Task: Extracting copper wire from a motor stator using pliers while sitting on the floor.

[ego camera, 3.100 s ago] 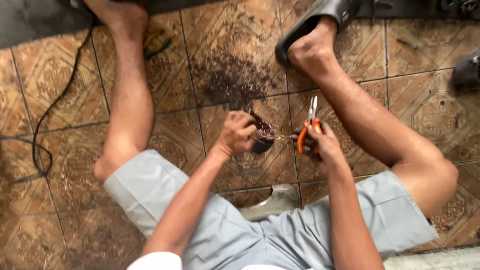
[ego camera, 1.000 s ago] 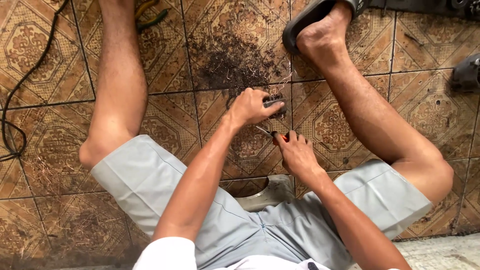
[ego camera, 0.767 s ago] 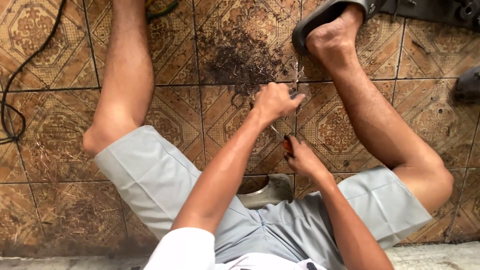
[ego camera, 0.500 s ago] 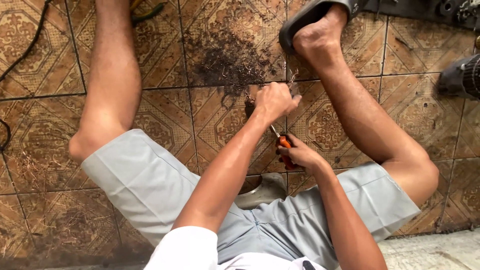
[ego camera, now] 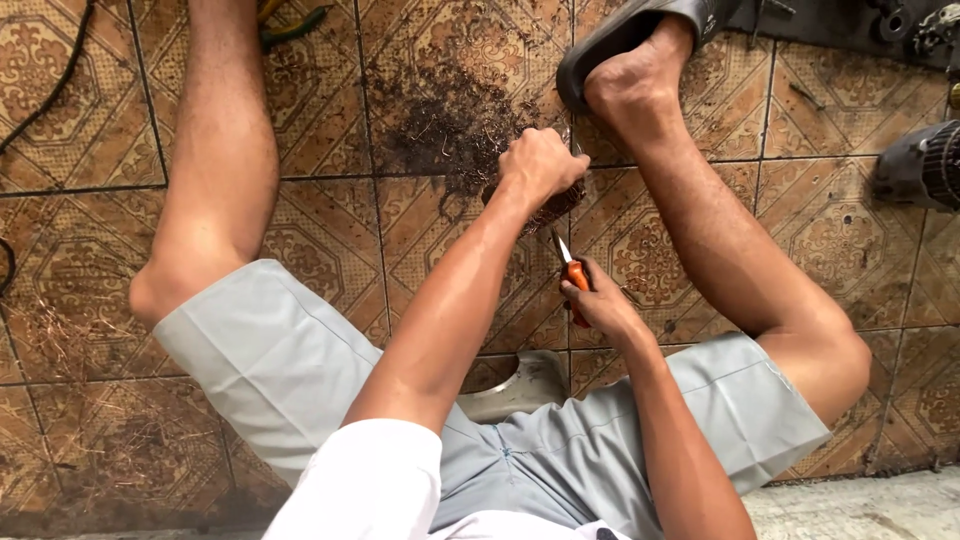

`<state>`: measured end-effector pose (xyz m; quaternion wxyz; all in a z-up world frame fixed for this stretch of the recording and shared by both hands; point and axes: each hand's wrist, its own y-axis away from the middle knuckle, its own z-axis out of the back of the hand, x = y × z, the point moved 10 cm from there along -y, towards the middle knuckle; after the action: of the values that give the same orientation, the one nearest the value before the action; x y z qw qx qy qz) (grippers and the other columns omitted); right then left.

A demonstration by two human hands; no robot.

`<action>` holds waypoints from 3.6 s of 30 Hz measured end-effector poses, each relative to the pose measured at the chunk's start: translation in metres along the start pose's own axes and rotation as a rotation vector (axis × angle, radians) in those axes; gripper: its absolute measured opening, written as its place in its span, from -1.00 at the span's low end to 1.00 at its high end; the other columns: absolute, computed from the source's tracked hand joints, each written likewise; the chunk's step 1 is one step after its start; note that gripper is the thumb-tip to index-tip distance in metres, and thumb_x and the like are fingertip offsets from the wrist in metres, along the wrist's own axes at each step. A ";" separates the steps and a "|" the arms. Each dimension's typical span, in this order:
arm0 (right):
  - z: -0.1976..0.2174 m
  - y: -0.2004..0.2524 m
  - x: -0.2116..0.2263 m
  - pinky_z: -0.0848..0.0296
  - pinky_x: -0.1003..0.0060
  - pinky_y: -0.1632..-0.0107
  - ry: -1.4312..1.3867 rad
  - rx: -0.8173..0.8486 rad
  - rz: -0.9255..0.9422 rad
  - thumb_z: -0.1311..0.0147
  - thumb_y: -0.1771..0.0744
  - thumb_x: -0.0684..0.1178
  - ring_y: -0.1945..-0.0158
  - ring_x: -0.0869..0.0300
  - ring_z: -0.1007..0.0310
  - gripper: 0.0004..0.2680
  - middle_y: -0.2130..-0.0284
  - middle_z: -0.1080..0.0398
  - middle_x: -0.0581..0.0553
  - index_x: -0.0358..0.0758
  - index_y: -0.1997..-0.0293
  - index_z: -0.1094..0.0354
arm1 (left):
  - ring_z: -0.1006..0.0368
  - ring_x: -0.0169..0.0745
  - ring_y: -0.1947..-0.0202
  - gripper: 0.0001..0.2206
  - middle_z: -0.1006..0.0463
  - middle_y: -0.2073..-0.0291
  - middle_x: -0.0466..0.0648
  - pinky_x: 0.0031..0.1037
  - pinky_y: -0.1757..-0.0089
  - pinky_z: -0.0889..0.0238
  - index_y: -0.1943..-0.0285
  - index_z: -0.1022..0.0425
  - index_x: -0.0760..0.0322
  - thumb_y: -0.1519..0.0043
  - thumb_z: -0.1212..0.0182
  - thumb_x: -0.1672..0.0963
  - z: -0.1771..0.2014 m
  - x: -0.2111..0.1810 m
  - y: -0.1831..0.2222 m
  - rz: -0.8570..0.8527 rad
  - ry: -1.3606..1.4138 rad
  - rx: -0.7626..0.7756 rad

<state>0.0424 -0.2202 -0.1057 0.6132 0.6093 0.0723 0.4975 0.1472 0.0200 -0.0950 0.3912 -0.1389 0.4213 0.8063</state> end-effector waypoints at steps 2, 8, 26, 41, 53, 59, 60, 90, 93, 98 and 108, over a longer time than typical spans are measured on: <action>0.000 -0.002 -0.005 -0.43 0.10 0.46 -0.057 -0.006 -0.004 -0.15 -0.31 -0.10 0.30 -0.09 -0.38 -0.65 0.24 -0.34 -0.40 -0.18 -0.26 -0.33 | -0.60 -0.02 0.44 -0.54 -0.53 0.61 0.07 -0.26 0.34 -0.55 0.45 -0.56 0.30 -0.22 -0.20 -0.13 -0.009 -0.003 -0.002 -0.007 -0.027 0.025; -0.002 0.002 0.007 -0.40 0.10 0.42 -0.069 0.013 -0.002 -0.15 -0.32 -0.11 0.31 -0.08 -0.34 -0.64 0.24 -0.31 -0.37 -0.19 -0.28 -0.31 | -0.51 -0.16 0.53 -0.45 -0.38 0.70 -0.08 -0.24 0.50 -0.45 0.55 -0.47 0.25 -0.14 -0.18 -0.24 -0.034 0.000 -0.026 -0.047 -0.078 0.009; -0.001 0.005 0.015 -0.38 0.17 0.46 -0.156 0.043 -0.066 -0.11 -0.34 -0.13 0.35 -0.05 -0.32 -0.65 0.23 -0.26 -0.34 -0.15 -0.30 -0.26 | -0.46 -0.13 0.72 -0.61 -0.36 0.82 -0.01 -0.39 0.59 -0.45 0.64 -0.47 0.23 -0.23 -0.10 0.00 0.036 -0.043 0.016 -0.209 -0.074 -0.232; -0.009 0.034 0.047 -0.41 -0.03 0.16 -0.269 0.097 -0.176 -0.08 -0.37 -0.03 0.09 -0.07 -0.31 -0.63 0.08 -0.21 -0.25 -0.03 -0.36 -0.19 | -0.36 -0.25 0.80 -0.69 -0.41 0.81 -0.05 -0.43 0.65 -0.37 0.59 -0.48 0.22 -0.19 -0.15 0.02 0.027 -0.001 -0.003 -0.092 0.066 -0.128; -0.001 0.007 0.011 -0.44 -0.06 0.13 -0.340 0.083 -0.173 -0.10 -0.38 -0.01 0.12 -0.08 -0.40 -0.67 0.09 -0.26 -0.23 -0.01 -0.31 -0.20 | -0.37 -0.27 0.72 -0.67 -0.42 0.70 -0.10 -0.41 0.47 -0.37 0.58 -0.44 0.18 -0.23 -0.23 0.01 -0.006 0.038 -0.024 0.289 0.497 0.015; -0.004 0.011 0.029 -0.40 -0.12 0.07 -0.357 0.069 -0.168 -0.08 -0.38 -0.01 0.08 -0.10 -0.35 -0.63 0.04 -0.22 -0.24 -0.02 -0.36 -0.14 | -0.63 0.04 0.27 -0.66 -0.61 0.37 0.13 -0.18 0.18 -0.50 0.23 -0.62 0.35 -0.19 -0.23 -0.03 -0.003 0.045 -0.025 0.316 0.425 0.014; -0.005 0.013 0.033 -0.40 -0.12 0.07 -0.357 0.072 -0.168 -0.08 -0.38 -0.01 0.08 -0.10 -0.35 -0.63 0.04 -0.22 -0.24 -0.02 -0.36 -0.14 | -0.63 0.04 0.27 -0.66 -0.61 0.37 0.13 -0.18 0.18 -0.50 0.23 -0.62 0.35 -0.19 -0.23 -0.03 0.005 0.043 -0.020 0.318 0.423 0.013; -0.026 0.062 0.136 -0.43 0.15 0.43 -0.317 0.118 0.228 -0.05 -0.35 -0.08 0.32 -0.10 -0.41 -0.75 0.25 -0.27 -0.29 -0.16 -0.17 -0.27 | -0.49 0.15 -0.16 -0.31 -0.63 -0.01 0.17 0.03 -0.15 -0.26 -0.14 -0.53 0.19 -0.31 0.41 -0.25 0.060 0.143 0.153 0.401 0.160 -0.186; -0.006 0.056 0.107 -0.42 0.14 0.43 -0.314 0.059 0.202 -0.08 -0.34 -0.10 0.35 -0.07 -0.39 -0.73 0.27 -0.27 -0.26 -0.13 -0.18 -0.29 | -0.49 0.31 -0.14 -0.31 -0.61 0.02 0.33 0.09 -0.14 -0.24 -0.07 -0.56 0.38 -0.33 0.38 -0.18 0.064 0.134 0.144 0.388 0.248 -0.247; 0.013 0.103 0.083 -0.40 0.24 0.35 -0.271 -0.009 0.113 -0.10 -0.34 -0.11 0.22 0.01 -0.43 -0.64 0.18 -0.34 -0.24 -0.05 -0.31 -0.24 | -0.52 0.35 -0.07 -0.38 -0.64 0.12 0.32 0.12 -0.07 -0.28 0.04 -0.62 0.41 -0.36 0.31 -0.12 0.093 0.124 0.110 0.339 0.183 -0.285; -0.091 0.189 0.051 -0.23 0.44 0.41 -0.289 -0.028 0.049 -0.07 -0.34 -0.10 0.43 0.29 -0.23 -0.65 0.26 -0.39 -0.05 -0.10 -0.31 -0.25 | -0.46 0.32 -0.11 -0.47 -0.57 -0.09 0.19 0.00 -0.11 -0.24 -0.06 -0.58 0.34 -0.30 0.10 -0.12 0.096 0.144 0.052 0.237 0.057 -0.046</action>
<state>-0.0945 -0.1680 0.0527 0.6134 0.6675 -0.0384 0.4204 0.0240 0.1526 -0.0870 0.2776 -0.1200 0.4269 0.8522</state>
